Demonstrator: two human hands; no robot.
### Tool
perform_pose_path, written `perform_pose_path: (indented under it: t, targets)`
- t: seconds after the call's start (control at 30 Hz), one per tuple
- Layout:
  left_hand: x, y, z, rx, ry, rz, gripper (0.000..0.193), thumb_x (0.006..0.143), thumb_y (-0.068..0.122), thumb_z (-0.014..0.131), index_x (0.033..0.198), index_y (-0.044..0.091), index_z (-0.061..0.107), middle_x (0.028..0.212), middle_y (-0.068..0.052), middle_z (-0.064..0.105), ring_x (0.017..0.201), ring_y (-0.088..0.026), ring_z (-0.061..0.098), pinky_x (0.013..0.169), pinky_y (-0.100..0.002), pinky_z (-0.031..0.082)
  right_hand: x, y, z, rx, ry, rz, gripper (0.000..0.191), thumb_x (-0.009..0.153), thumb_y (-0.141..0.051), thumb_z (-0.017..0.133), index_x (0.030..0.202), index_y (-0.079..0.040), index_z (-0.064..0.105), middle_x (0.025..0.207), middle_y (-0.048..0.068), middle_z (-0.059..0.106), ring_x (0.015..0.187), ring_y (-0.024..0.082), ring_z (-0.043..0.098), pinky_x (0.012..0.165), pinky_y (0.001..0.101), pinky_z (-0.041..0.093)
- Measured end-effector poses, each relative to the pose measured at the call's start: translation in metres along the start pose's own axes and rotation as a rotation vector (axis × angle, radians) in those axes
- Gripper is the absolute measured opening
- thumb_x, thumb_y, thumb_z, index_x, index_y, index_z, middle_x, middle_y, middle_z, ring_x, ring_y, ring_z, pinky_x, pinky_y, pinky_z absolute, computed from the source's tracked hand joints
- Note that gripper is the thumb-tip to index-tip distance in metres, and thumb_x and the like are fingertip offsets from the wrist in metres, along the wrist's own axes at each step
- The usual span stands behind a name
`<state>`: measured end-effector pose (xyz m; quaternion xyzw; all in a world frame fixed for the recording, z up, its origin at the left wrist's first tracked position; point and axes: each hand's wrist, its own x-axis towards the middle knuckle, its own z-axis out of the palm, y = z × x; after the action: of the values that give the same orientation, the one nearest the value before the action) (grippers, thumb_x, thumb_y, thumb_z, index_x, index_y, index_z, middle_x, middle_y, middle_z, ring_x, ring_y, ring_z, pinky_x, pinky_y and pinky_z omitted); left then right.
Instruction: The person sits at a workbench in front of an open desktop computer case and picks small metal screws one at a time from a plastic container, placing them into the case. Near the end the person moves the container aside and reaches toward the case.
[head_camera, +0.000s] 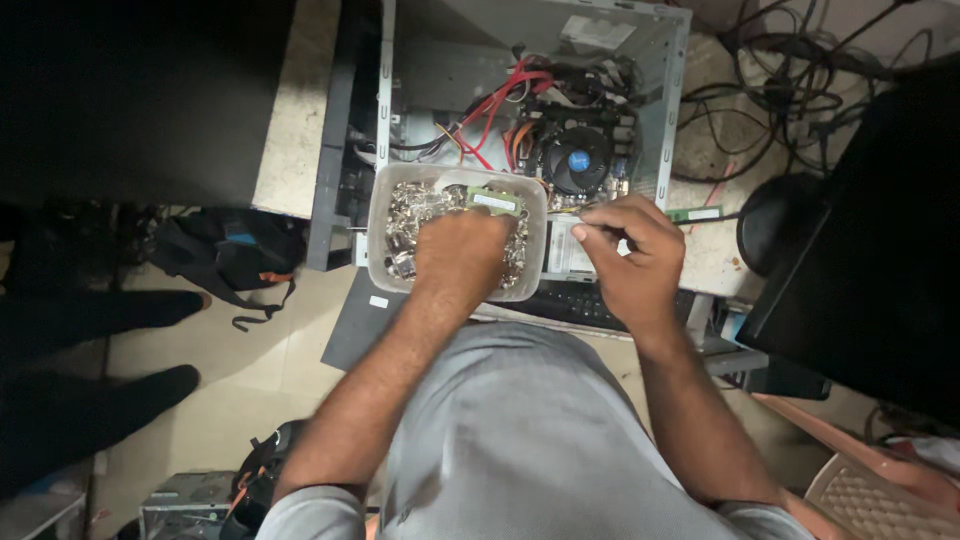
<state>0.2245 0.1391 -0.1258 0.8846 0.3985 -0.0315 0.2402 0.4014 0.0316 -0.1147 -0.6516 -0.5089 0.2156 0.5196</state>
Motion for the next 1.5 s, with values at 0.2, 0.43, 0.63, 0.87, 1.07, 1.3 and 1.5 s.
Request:
perform_pose_path:
  t: [0.2, 0.43, 0.63, 0.87, 1.07, 1.3, 1.5]
  targets:
    - [0.001, -0.016, -0.016, 0.169, -0.193, -0.102, 0.013, 0.077, 0.014, 0.074, 0.089, 0.013, 0.078, 0.093, -0.014, 0.075, 0.088, -0.033, 0.075, 0.074, -0.046, 0.060, -0.008, -0.003, -0.006, -0.010, 0.023, 0.066, 0.014, 0.089, 0.006, 0.079, 0.100, 0.002, 0.072, 0.092, 0.005, 0.066, 0.082, 0.011, 0.059, 0.073, 0.0240, 0.046]
    - [-0.009, -0.026, -0.015, -0.010, 0.183, 0.362, 0.019, 0.067, 0.009, 0.074, 0.084, 0.015, 0.079, 0.089, -0.010, 0.068, 0.084, -0.032, 0.070, 0.071, -0.047, 0.057, -0.011, -0.004, -0.001, 0.016, 0.041, 0.044, 0.014, 0.092, 0.006, 0.078, 0.103, 0.002, 0.070, 0.096, 0.005, 0.067, 0.086, 0.011, 0.060, 0.076, 0.0237, 0.046]
    - [0.002, -0.032, 0.001, 0.088, 0.146, 0.364, 0.010, 0.069, 0.013, 0.075, 0.077, 0.015, 0.079, 0.095, -0.010, 0.067, 0.084, -0.030, 0.069, 0.070, -0.045, 0.057, -0.007, 0.002, 0.010, 0.026, 0.023, 0.075, 0.014, 0.090, 0.005, 0.079, 0.102, 0.002, 0.072, 0.092, 0.006, 0.067, 0.081, 0.011, 0.058, 0.070, 0.0230, 0.042]
    - [-0.009, -0.055, -0.012, 0.137, 0.034, 0.306, 0.012, 0.066, 0.013, 0.073, 0.076, 0.014, 0.080, 0.093, -0.011, 0.067, 0.082, -0.032, 0.070, 0.067, -0.044, 0.058, -0.011, 0.007, 0.007, 0.025, 0.037, 0.068, 0.013, 0.093, 0.006, 0.076, 0.104, 0.002, 0.070, 0.095, 0.005, 0.067, 0.086, 0.011, 0.060, 0.076, 0.0235, 0.047]
    - [0.002, -0.042, 0.001, 0.072, 0.067, 0.397, 0.010, 0.074, 0.009, 0.071, 0.074, 0.015, 0.079, 0.090, -0.011, 0.069, 0.083, -0.030, 0.071, 0.070, -0.047, 0.057, -0.012, 0.008, 0.011, 0.020, 0.028, 0.084, 0.013, 0.092, 0.006, 0.076, 0.103, 0.002, 0.071, 0.095, 0.006, 0.068, 0.086, 0.011, 0.061, 0.076, 0.0239, 0.048]
    - [0.007, -0.066, -0.009, 0.291, -0.014, 0.169, 0.006, 0.072, 0.010, 0.073, 0.077, 0.009, 0.076, 0.085, -0.013, 0.073, 0.086, -0.031, 0.073, 0.075, -0.046, 0.056, -0.011, 0.014, 0.011, -0.006, 0.015, 0.091, 0.013, 0.092, 0.006, 0.077, 0.102, 0.001, 0.071, 0.093, 0.006, 0.068, 0.084, 0.012, 0.061, 0.075, 0.0236, 0.046]
    - [-0.005, -0.079, -0.026, 0.105, 0.145, 0.161, 0.017, 0.069, 0.009, 0.073, 0.085, 0.014, 0.078, 0.086, -0.010, 0.072, 0.086, -0.033, 0.072, 0.072, -0.047, 0.056, -0.005, 0.007, 0.022, 0.019, -0.024, 0.087, 0.015, 0.093, 0.006, 0.076, 0.106, 0.001, 0.070, 0.098, 0.008, 0.070, 0.087, 0.013, 0.064, 0.078, 0.0249, 0.051]
